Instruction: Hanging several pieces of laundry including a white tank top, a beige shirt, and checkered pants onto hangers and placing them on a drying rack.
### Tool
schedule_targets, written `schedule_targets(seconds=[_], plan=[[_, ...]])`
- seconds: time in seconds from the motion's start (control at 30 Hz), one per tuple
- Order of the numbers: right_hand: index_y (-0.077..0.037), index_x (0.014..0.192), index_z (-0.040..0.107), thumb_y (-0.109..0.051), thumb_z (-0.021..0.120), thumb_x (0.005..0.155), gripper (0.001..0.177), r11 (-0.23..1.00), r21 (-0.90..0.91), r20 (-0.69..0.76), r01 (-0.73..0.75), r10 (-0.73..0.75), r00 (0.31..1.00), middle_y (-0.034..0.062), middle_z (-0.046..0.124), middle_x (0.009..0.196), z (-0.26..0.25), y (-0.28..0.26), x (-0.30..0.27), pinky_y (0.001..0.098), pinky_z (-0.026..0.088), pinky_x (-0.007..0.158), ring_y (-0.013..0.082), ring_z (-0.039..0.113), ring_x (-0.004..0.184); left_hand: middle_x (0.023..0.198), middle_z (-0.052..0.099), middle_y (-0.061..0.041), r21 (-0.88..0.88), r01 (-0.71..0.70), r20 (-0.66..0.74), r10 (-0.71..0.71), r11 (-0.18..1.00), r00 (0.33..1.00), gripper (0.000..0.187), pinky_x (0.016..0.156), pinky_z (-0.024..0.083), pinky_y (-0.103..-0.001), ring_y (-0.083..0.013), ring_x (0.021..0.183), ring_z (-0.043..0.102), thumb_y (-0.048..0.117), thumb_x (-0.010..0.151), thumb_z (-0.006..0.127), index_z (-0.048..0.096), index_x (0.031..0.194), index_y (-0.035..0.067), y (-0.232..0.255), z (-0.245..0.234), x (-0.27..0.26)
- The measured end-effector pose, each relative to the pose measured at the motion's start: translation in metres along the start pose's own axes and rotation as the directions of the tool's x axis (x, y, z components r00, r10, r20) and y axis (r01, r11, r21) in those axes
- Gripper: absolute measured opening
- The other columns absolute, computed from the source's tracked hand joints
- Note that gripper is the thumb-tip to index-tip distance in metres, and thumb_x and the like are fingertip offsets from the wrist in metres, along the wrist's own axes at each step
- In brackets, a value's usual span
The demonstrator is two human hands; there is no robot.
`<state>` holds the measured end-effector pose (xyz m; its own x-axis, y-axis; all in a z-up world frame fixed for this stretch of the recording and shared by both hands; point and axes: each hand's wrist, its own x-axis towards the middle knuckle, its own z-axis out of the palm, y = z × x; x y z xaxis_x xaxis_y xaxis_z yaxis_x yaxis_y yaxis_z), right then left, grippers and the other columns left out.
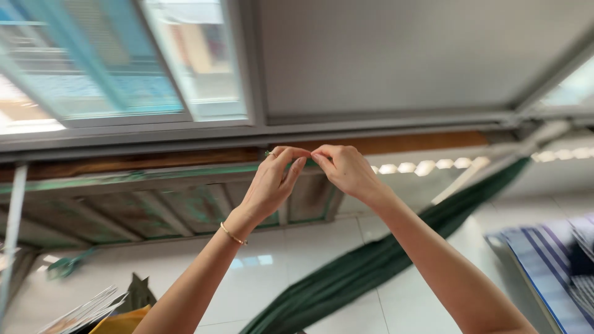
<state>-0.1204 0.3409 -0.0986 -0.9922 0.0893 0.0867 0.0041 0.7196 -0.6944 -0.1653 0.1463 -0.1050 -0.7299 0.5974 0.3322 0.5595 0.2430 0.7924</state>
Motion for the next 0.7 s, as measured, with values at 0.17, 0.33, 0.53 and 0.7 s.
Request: schedule_targets(seconds=[0.17,0.33,0.53,0.7], plan=[[-0.007,0.111,0.075,-0.030,0.059,0.098,0.030,0.980,-0.036,-0.046,-0.198,0.196,0.979,0.0114,0.072,0.075,-0.029,0.043,-0.028,0.0383,0.050,0.065,0.0244,0.065,0.065,0.129,0.065,-0.014,0.013,-0.025,0.135,0.023,1.000,0.991,0.034,0.089,0.050,-0.040,-0.0319,0.105,0.062,0.029,0.104,0.053,0.062,0.127,0.006,-0.007,0.057,0.022],[-0.006,0.113,0.073,-0.032,0.061,0.098,0.032,0.948,-0.036,-0.131,-0.316,0.309,0.942,0.0108,0.072,0.078,-0.050,0.079,-0.058,0.0368,0.051,0.067,0.0221,0.065,0.068,0.138,0.058,-0.023,-0.059,-0.021,0.219,0.033,0.998,0.975,0.056,0.105,0.044,-0.045,-0.0403,0.131,0.054,0.028,0.102,0.058,0.042,0.149,0.003,-0.014,0.101,0.035],[-0.007,0.115,0.074,-0.030,0.062,0.096,0.032,0.829,-0.024,-0.176,-0.559,0.547,0.818,0.0147,0.074,0.083,-0.065,0.119,-0.077,0.0379,0.052,0.072,0.0226,0.068,0.073,0.139,0.060,-0.022,-0.113,-0.064,0.358,0.101,0.991,0.928,0.051,0.105,0.046,-0.046,-0.0401,0.131,0.056,0.023,0.099,0.062,0.049,0.144,0.003,-0.046,0.139,0.058],[-0.006,0.115,0.074,-0.030,0.064,0.096,0.032,0.814,0.029,-0.277,-0.580,0.564,0.778,0.0118,0.077,0.096,-0.092,0.154,-0.086,0.0363,0.054,0.074,0.0196,0.071,0.081,0.137,0.062,-0.020,-0.174,-0.112,0.414,0.176,0.978,0.893,0.053,0.106,0.046,-0.045,-0.0388,0.130,0.057,0.022,0.097,0.064,0.049,0.145,0.004,-0.065,0.173,0.093]])
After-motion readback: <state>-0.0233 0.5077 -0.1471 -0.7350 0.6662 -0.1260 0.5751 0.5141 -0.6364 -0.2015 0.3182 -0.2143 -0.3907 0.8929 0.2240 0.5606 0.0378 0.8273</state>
